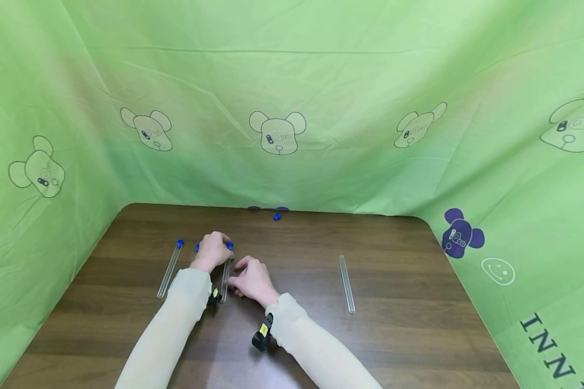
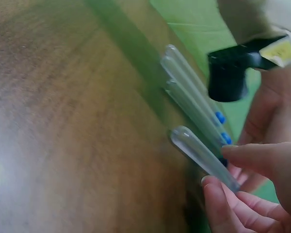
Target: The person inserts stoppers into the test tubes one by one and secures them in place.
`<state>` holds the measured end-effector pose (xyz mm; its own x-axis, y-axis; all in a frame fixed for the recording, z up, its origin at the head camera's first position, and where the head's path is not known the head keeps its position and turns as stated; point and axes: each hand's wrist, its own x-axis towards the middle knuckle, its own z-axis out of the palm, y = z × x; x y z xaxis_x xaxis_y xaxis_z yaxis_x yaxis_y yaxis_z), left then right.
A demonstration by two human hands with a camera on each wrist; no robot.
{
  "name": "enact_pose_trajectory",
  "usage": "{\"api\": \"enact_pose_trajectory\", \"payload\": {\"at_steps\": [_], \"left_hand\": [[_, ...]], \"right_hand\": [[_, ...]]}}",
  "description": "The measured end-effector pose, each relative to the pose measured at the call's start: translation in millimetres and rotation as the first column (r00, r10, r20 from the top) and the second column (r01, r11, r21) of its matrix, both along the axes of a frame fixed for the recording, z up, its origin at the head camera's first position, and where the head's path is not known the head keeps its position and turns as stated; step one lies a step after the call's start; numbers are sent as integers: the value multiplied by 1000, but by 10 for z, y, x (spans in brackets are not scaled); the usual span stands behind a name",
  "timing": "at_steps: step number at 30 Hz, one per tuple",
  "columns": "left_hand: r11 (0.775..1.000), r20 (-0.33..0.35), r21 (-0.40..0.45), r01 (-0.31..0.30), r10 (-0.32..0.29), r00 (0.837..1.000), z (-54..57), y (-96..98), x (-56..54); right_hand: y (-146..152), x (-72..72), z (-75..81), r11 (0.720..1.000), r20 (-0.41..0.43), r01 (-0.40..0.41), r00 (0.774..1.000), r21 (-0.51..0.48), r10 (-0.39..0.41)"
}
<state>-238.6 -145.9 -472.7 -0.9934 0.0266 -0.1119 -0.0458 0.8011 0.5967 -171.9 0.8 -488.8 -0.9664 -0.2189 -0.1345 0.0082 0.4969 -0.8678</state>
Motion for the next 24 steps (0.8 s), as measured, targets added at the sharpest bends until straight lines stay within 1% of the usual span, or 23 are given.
{"api": "enact_pose_trajectory", "payload": {"at_steps": [4, 11, 15, 20, 24], "left_hand": [[1000, 5, -3, -9, 9, 1000, -2, 0, 6], [1000, 2, -6, -8, 8, 1000, -16, -6, -5], [1000, -9, -12, -5, 5, 1000, -12, -13, -10], [1000, -21, -19, -8, 8, 1000, -4, -32, -11], [1000, -29, -23, -8, 7, 1000, 8, -30, -11]], "right_hand": [[75, -41, 26, 1000, -14, 22, 1000, -21, -23], [235, -93, 111, 994, -14, 64, 998, -84, -66], [322, -118, 136, 993, -18, 79, 997, -87, -81], [435, -163, 148, 994, -32, 93, 995, -63, -95], [536, -189, 190, 992, -41, 115, 992, -57, -117]]}}
